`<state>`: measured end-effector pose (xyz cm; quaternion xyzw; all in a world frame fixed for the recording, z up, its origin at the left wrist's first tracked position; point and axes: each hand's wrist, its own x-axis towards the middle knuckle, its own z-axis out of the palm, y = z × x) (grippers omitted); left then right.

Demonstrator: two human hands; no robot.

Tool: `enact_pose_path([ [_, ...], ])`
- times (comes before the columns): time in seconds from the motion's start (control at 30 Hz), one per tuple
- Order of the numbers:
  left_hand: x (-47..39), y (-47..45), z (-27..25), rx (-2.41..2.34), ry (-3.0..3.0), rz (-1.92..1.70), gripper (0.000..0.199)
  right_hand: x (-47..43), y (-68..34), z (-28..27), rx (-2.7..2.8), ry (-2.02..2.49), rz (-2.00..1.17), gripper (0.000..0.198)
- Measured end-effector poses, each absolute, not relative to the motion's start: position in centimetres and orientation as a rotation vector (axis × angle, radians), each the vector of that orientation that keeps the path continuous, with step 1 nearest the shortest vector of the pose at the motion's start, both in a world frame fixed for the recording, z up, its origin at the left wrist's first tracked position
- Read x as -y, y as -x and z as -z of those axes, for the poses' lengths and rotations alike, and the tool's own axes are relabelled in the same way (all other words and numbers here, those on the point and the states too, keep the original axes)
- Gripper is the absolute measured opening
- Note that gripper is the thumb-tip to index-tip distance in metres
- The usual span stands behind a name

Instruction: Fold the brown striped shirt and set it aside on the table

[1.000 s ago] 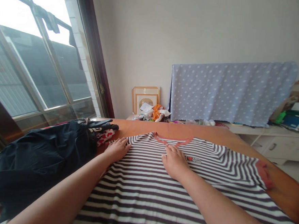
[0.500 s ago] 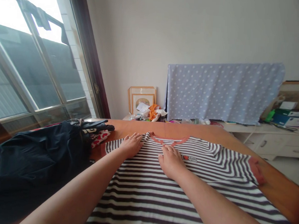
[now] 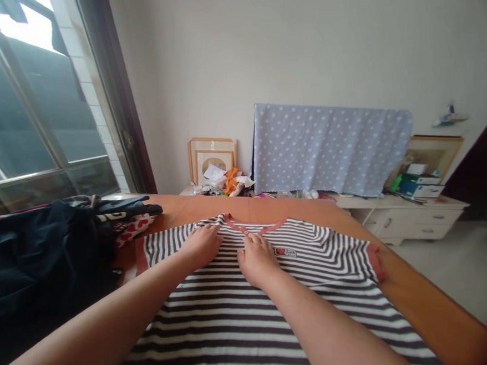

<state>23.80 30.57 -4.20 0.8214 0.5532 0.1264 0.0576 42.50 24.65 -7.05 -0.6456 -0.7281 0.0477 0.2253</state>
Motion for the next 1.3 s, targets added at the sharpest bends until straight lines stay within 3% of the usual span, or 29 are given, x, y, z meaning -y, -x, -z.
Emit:
enact_pose_path([
  [0.13, -26.4, -25.4, 4.3, -1.600, -2.578, -0.407, 0.035, -24.5, -42.5, 6.8, 1.997, 1.768, -0.135, 0.046],
  [0.53, -24.2, -26.0, 5.6, -1.667, -2.623, -0.461, 0.044, -25.3, -43.4, 6.6, 1.914, 1.697, -0.271, 0.046],
  [0.9, -24.4, -25.7, 5.9, -1.672, -2.671, -0.473, 0.055, -25.7, -45.6, 4.7, 1.119, 1.298, -1.046, 0.041],
  [1.1, -24.4, -25.8, 5.6, -1.673, -2.674, -0.443, 0.056, -25.6, -48.6, 3.2, 0.978, 1.241, -1.224, 0.024],
  [1.3, -24.1, -25.7, 5.5, -1.661, -2.669, -0.431, 0.053, -23.8, -53.1, 2.8, 0.768, 1.297, -1.264, 0.030],
])
